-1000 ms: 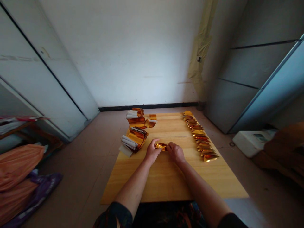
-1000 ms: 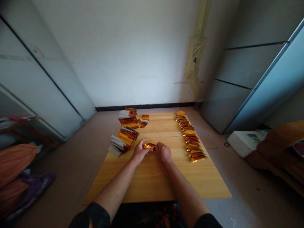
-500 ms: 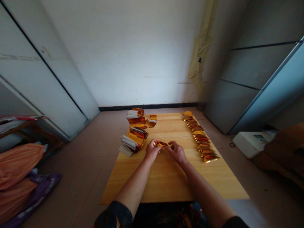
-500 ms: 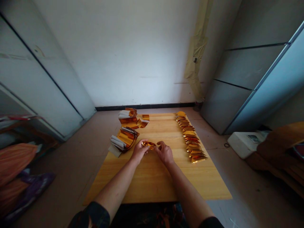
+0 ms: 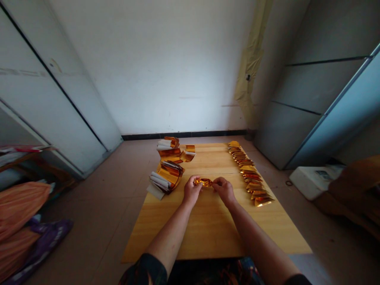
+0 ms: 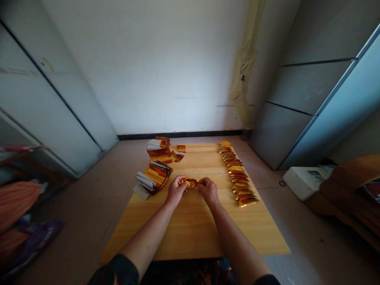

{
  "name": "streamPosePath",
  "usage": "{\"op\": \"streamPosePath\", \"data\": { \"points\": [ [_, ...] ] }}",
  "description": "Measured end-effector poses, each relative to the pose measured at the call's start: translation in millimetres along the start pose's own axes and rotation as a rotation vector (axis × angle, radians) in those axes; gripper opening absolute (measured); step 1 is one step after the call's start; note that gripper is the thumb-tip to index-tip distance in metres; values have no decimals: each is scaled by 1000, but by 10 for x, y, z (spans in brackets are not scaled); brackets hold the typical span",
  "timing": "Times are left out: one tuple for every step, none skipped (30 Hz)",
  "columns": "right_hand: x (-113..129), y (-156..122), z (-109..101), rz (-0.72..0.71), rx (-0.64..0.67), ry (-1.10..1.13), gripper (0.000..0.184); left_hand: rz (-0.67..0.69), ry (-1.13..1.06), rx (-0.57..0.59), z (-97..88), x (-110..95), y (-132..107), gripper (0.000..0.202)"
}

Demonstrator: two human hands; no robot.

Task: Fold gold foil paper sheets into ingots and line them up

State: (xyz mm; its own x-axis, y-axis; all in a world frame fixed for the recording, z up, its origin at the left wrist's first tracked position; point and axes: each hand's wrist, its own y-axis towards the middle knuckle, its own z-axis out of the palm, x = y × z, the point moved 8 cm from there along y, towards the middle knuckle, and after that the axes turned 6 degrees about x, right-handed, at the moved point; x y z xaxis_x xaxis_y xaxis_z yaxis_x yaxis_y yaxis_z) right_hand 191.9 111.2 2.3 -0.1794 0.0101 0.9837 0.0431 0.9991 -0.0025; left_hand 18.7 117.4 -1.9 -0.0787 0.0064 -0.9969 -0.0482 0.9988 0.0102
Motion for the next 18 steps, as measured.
{"op": "streamPosePath", "data": {
  "points": [
    [4,11,-9,-12,-4,-21,14,-4,18,3,-3,6,8,32],
    [5,25,-18,-21,-8,-39,13,-7,40,10,-8,13,14,35],
    [2,44,-29,-25,-12,-57,13,-7,67,18,-17,17,19,39],
    [-5,70,-46,-24,-20,-79,12,0,95,31,-29,18,20,43],
    [-12,103,-71,-21,-33,-105,12,13,125,42,-49,14,17,48],
    [-20,146,-104,-16,-51,-134,11,34,153,51,-77,4,8,51],
    [-26,197,-146,-11,-73,-167,11,67,177,56,-110,-14,-6,53],
    [-26,257,-193,-12,-96,-196,11,97,206,43,-159,-30,-28,54],
    [-28,326,-242,-7,-116,-224,11,122,236,31,-205,-40,-53,52],
    [-28,402,-293,-2,-134,-253,11,146,262,30,-237,-45,-81,50],
    [-13,482,-346,-11,-154,-293,11,163,286,43,-253,-40,-109,48],
    [1,563,-400,-14,-174,-343,11,178,307,68,-250,-30,-135,46],
    [10,642,-454,-6,-194,-406,12,192,327,91,-240,-18,-158,45],
    [24,716,-506,1,-213,-486,13,198,349,108,-229,-2,-176,43],
    [35,781,-553,11,-230,-576,14,202,369,116,-219,13,-188,43],
    [45,837,-588,18,-238,-666,15,207,389,122,-207,24,-195,43],
    [42,884,-609,36,-230,-756,15,208,406,126,-196,32,-198,43],
    [28,918,-619,56,-212,-837,15,210,419,129,-187,36,-198,42]
  ]
}}
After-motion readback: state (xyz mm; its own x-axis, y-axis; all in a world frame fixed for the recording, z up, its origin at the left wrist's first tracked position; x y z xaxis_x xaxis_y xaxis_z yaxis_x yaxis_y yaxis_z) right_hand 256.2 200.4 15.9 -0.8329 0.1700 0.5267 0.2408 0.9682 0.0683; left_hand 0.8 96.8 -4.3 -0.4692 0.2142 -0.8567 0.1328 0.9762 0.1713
